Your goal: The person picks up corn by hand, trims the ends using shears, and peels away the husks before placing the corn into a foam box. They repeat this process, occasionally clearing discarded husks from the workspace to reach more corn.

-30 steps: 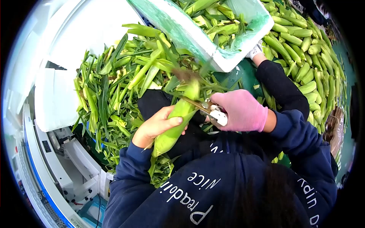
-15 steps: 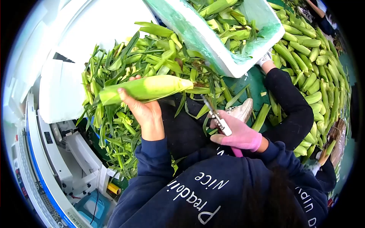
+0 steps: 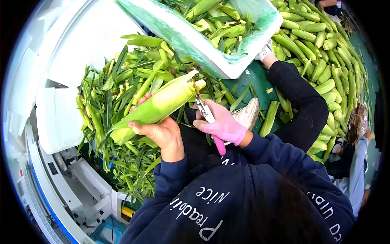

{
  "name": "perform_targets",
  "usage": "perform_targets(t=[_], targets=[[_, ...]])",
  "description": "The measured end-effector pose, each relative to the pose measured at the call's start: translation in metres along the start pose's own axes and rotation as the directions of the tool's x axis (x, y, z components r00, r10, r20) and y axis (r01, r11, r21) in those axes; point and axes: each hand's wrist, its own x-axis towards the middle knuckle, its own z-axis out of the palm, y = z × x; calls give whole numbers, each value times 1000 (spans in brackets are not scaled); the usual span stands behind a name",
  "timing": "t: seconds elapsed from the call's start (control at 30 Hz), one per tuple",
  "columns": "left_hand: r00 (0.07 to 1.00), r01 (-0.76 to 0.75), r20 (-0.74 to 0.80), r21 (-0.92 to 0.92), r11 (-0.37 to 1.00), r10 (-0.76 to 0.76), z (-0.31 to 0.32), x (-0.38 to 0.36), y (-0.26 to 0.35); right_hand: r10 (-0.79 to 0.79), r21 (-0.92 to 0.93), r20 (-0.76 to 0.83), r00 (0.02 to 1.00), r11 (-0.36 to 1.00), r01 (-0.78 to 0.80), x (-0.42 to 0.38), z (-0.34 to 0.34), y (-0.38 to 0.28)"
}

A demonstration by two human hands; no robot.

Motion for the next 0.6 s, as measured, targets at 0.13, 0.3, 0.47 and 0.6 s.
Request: perform_targets(t=[0.13,0.3,0.47,0.6], targets=[[981,175,-59,-112,978,-183,-20,18,-2,-24,-249,-13,1000,968,20,-11,-3,-7],[531,738,518,-671,66,-671,-41,31,15,-5,-359,549,836,902,241,-35,-14,-32],[20,994,943,-55,-95,-331,-71,33,12,63,-83,860,506,996,18,-36,-17,-27],[5,992,815,-77,-100,-579,-117,21,46,124,-174,865,486,983,60,-25,-34,-37]])
